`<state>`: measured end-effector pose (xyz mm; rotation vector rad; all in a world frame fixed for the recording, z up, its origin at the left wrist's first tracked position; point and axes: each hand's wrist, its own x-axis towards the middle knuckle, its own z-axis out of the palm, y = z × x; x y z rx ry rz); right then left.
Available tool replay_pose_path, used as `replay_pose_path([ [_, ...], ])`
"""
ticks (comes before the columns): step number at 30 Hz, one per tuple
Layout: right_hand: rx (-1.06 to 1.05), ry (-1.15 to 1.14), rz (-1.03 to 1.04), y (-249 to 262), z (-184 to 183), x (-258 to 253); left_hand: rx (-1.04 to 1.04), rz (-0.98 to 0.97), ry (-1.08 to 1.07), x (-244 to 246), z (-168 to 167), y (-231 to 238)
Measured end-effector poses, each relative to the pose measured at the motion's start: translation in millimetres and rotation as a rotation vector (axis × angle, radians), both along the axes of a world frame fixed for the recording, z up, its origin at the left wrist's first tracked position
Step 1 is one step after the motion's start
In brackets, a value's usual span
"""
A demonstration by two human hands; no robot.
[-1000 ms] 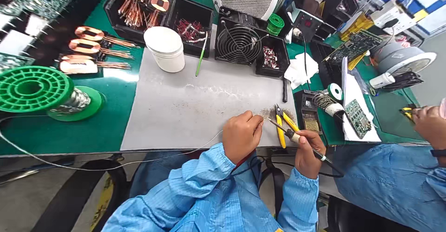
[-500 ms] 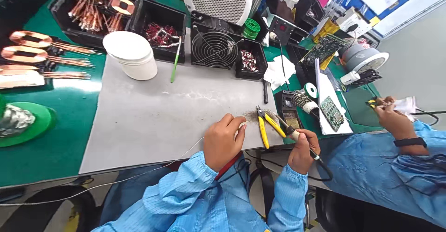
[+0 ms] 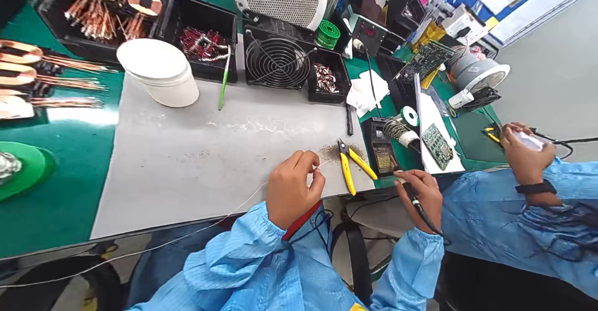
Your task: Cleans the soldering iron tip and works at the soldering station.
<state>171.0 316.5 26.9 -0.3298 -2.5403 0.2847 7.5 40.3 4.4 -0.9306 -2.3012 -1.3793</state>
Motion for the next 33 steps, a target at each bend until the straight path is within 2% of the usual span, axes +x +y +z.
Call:
replay_pose_path([
  [2,-0.054,-0.027,0.052,4.1,10.9,6.7,0.023,-0.007,-0.002,-0.3,-0.3,0.1],
  [6,-0.468,0.344,0.119,-16.1,17.1,3.5,0.063,-0.029,-0.013,-0.5,0.5,0.2],
  [8,-0.583,0.413,0.211,-33.8,9.1,-8.1,0.08,-0.047,-0.019,-1.0,0.3,0.3],
  [14,-0.406,0.248,0.534,-63.0,-19.8,-35.8,0.051,-0.015,0.008,-1.5,-1.1,0.5],
  [21,-0.338,0.219,0.609,-68.7,-20.9,-40.1,-0.01,0.053,-0.001,-0.2,0.0,1.6],
  [33,-0.35,0.192,0.634,-72.4,-18.7,-40.8,-0.042,0.069,0.014,-0.6,-0.6,2.7],
])
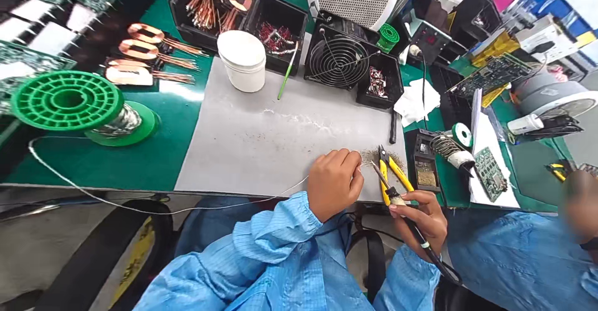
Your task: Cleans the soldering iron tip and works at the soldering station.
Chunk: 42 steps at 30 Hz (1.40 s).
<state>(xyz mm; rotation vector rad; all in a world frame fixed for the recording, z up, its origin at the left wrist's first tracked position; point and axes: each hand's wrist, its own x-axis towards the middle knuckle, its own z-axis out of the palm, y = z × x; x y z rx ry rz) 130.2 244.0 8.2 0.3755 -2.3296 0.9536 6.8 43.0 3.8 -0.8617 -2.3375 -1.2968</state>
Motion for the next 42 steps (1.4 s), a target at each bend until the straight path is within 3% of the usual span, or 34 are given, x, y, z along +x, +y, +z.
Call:
replay_pose_path([
  [30,-0.021,0.003,0.011,1.6,-4.3,-3.6,0.015,-0.024,-0.006,-1.4,-2.9,1.1],
  [35,-0.207,0.122,-0.156,10.6,-11.2,3.2,0.009,-0.036,-0.005,-0.4,-2.5,0.2],
  [39,-0.379,0.21,-0.427,20.9,-12.0,13.4,0.007,-0.056,0.001,-0.1,-3.6,-0.3],
  [42,-0.485,0.136,-0.651,31.4,-13.9,20.1,0.001,-0.069,-0.014,1.4,-2.0,-1.3],
])
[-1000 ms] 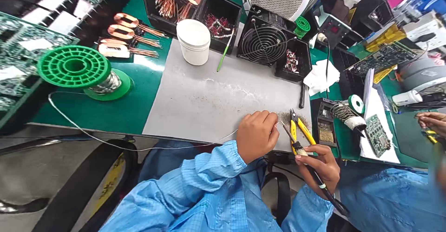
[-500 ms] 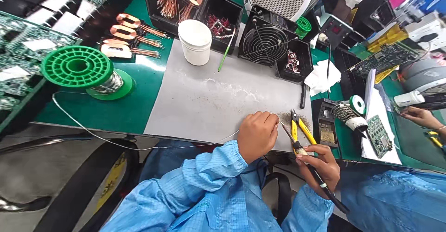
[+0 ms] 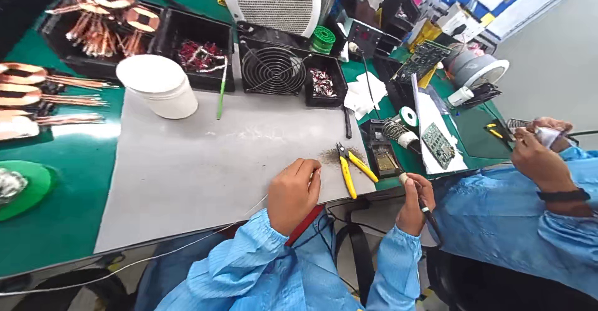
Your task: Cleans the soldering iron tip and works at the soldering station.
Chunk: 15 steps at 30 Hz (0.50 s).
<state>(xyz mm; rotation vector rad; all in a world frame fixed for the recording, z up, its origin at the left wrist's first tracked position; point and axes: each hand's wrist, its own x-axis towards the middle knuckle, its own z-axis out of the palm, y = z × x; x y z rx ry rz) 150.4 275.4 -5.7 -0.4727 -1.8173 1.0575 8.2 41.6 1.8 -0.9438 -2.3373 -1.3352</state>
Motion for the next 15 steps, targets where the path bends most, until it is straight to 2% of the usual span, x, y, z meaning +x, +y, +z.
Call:
replay_pose_path([
  [3,-0.028,-0.095,-0.089,7.3,1.8,7.7,-0.009,-0.002,0.004,0.5,-0.1,-0.4],
  [5,0.077,-0.115,-0.117,12.8,5.0,12.4,-0.017,-0.001,0.011,0.0,-0.2,-0.4],
  [8,0.292,-0.275,-0.069,25.2,8.1,21.4,-0.03,-0.001,0.015,0.2,-0.8,-0.6],
  [10,0.338,-0.361,-0.042,28.5,13.7,25.2,-0.033,-0.005,0.017,0.5,-0.5,-1.1],
  [12,0.287,-0.303,-0.031,26.5,30.4,29.0,-0.037,-0.005,0.022,0.1,-0.2,-1.1],
  [15,0.187,-0.084,-0.034,19.2,66.2,29.8,-0.035,-0.009,0.031,0.0,-0.5,-0.5],
])
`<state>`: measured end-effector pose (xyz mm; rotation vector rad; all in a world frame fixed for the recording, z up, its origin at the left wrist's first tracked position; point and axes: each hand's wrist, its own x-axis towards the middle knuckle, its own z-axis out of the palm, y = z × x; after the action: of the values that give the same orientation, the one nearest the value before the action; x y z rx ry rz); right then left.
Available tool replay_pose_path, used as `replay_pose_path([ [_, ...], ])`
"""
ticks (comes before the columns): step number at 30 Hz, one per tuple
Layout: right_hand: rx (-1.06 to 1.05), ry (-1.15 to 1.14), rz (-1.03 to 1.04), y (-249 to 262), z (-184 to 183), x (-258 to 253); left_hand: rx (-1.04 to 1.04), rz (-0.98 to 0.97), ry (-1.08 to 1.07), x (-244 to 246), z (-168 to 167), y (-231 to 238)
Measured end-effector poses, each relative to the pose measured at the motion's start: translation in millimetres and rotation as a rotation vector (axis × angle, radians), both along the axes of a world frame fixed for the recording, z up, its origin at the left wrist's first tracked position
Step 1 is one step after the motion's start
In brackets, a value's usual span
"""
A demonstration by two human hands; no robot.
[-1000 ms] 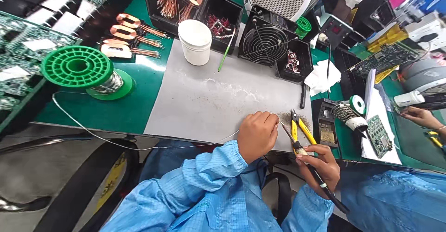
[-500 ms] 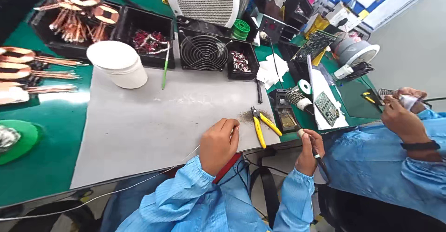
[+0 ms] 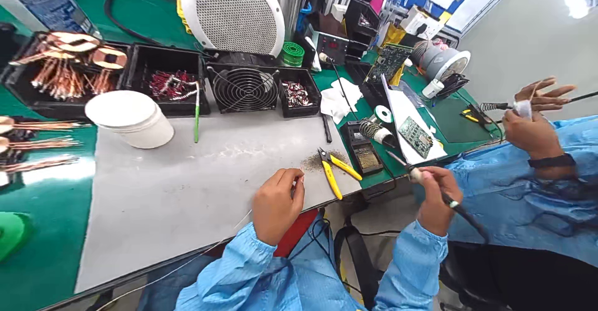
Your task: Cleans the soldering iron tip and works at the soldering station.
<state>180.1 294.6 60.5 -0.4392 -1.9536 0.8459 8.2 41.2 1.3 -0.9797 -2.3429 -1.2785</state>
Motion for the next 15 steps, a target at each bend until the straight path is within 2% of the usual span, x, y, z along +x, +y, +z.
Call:
replay_pose_path([
  [3,0.017,0.085,-0.014,2.1,33.0,-2.5,-0.005,-0.007,0.014,0.1,-0.6,-0.5],
  [7,0.076,-0.049,-0.036,16.3,56.1,-20.3,-0.011,-0.006,0.022,-0.4,-0.2,-0.4],
  [11,0.156,-0.315,-0.054,35.0,45.0,-53.7,-0.015,-0.004,0.023,0.0,-1.1,-0.3],
  [15,0.021,-0.283,-0.056,35.0,10.7,-80.6,-0.019,-0.005,0.04,1.0,-1.9,-0.8],
])
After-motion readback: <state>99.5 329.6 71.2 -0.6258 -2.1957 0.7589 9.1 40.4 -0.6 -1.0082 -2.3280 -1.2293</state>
